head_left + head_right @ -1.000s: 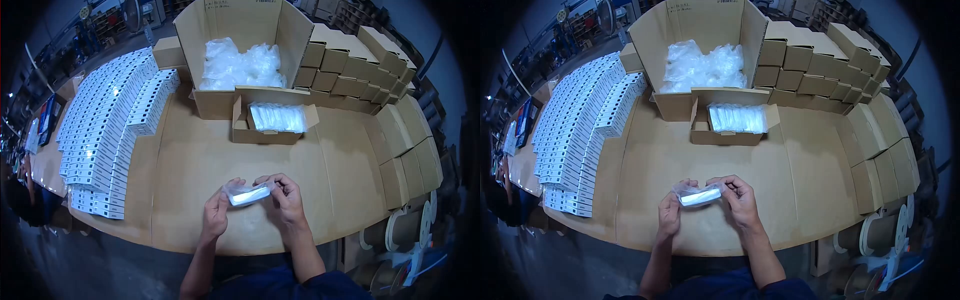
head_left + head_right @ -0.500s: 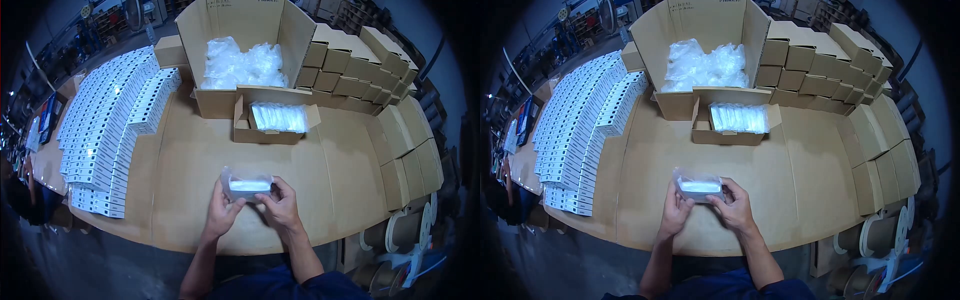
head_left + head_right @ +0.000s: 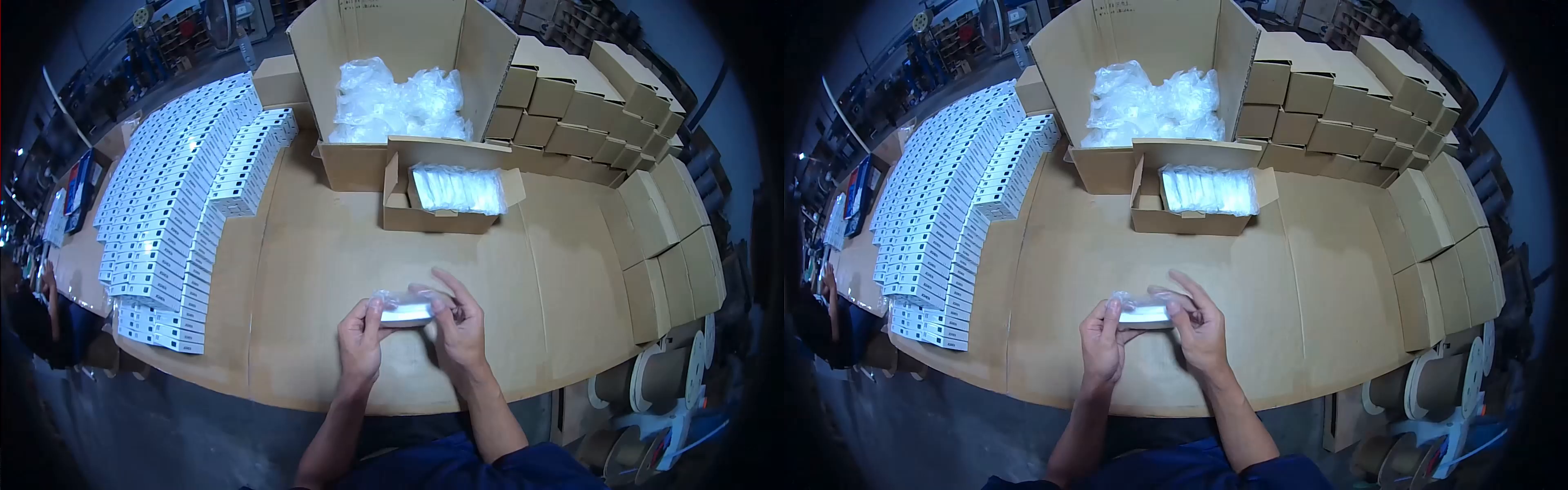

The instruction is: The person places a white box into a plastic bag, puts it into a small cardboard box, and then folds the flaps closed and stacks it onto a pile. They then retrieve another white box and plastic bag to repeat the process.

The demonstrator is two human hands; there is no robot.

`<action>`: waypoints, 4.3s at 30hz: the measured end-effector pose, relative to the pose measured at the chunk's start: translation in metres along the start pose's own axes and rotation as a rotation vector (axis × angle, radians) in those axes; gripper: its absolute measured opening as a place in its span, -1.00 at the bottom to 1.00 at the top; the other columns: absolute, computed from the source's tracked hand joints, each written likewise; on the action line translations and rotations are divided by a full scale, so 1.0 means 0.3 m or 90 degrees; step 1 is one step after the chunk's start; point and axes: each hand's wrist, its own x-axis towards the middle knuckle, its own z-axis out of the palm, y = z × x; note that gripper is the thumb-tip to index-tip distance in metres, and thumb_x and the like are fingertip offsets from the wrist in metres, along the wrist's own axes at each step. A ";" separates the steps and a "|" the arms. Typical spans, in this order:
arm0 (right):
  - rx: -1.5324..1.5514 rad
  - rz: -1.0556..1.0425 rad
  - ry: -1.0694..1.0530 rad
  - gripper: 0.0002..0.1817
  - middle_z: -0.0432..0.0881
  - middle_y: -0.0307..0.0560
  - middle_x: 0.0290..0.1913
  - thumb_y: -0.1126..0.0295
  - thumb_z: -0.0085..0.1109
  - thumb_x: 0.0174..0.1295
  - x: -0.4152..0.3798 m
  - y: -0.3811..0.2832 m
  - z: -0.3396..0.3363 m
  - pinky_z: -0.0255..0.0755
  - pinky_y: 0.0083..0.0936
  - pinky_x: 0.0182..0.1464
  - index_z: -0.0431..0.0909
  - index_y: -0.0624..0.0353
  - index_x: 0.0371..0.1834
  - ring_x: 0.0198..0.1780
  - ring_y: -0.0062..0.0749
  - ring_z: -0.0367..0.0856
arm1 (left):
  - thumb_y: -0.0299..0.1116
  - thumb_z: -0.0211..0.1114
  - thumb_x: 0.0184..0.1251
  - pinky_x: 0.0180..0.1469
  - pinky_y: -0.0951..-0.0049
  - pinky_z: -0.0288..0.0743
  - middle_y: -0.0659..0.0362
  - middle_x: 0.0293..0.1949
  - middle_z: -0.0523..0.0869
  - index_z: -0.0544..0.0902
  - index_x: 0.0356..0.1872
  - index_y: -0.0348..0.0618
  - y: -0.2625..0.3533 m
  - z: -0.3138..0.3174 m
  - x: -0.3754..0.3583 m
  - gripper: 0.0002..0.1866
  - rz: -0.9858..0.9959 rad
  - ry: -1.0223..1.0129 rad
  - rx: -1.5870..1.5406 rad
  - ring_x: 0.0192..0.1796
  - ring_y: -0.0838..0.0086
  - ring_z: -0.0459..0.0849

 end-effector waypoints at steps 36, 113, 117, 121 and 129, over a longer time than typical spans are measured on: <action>-0.882 -0.475 -0.433 -0.72 0.68 -0.19 -0.11 0.48 0.42 0.05 0.141 -0.230 -0.023 0.56 -0.24 -0.03 0.64 0.04 -0.15 -0.06 -0.24 0.60 | -0.68 0.39 0.34 0.30 0.36 0.62 -0.02 0.46 0.35 0.67 0.14 -0.39 0.205 -0.076 0.113 -0.65 0.106 -0.284 0.287 0.34 0.34 0.59; -0.821 -0.431 -0.445 -0.10 0.36 0.14 0.56 0.41 0.11 0.26 0.781 0.376 0.814 -0.18 0.42 0.62 -0.12 0.19 0.66 0.70 0.24 0.01 | -0.57 0.27 0.32 0.34 0.12 0.46 -0.03 0.19 0.55 0.43 0.46 -0.25 0.466 -0.758 0.626 -0.37 0.544 0.223 1.025 0.31 0.08 0.55; -0.830 -0.383 -0.463 -0.04 0.34 0.16 0.58 0.52 0.12 0.21 0.759 0.351 0.820 -0.16 0.33 0.65 -0.15 0.22 0.68 0.71 0.23 -0.05 | -0.53 0.22 0.30 0.20 0.24 0.49 0.08 0.08 0.58 0.62 0.30 -0.21 0.460 -0.770 0.625 -0.50 0.533 0.245 1.067 0.19 0.22 0.58; -0.657 -0.354 -0.464 -0.05 0.27 0.40 0.56 0.55 0.12 0.25 0.732 0.269 0.770 0.02 0.16 0.63 -0.15 0.20 0.71 0.65 0.29 0.10 | -0.51 0.33 0.22 0.22 0.17 0.50 0.09 0.03 0.59 0.74 0.10 -0.19 0.486 -0.720 0.562 -0.62 0.572 0.241 1.034 0.17 0.19 0.58; -0.044 0.124 -0.490 -0.44 0.63 -0.16 0.10 0.27 0.16 0.59 0.585 -0.059 0.541 0.62 -0.52 0.00 0.30 0.01 0.60 -0.02 -0.51 0.64 | -0.62 0.50 0.00 0.15 0.09 0.65 0.05 0.04 0.58 0.76 0.02 -0.21 0.593 -0.337 0.388 -0.55 0.807 0.014 0.884 0.17 0.08 0.62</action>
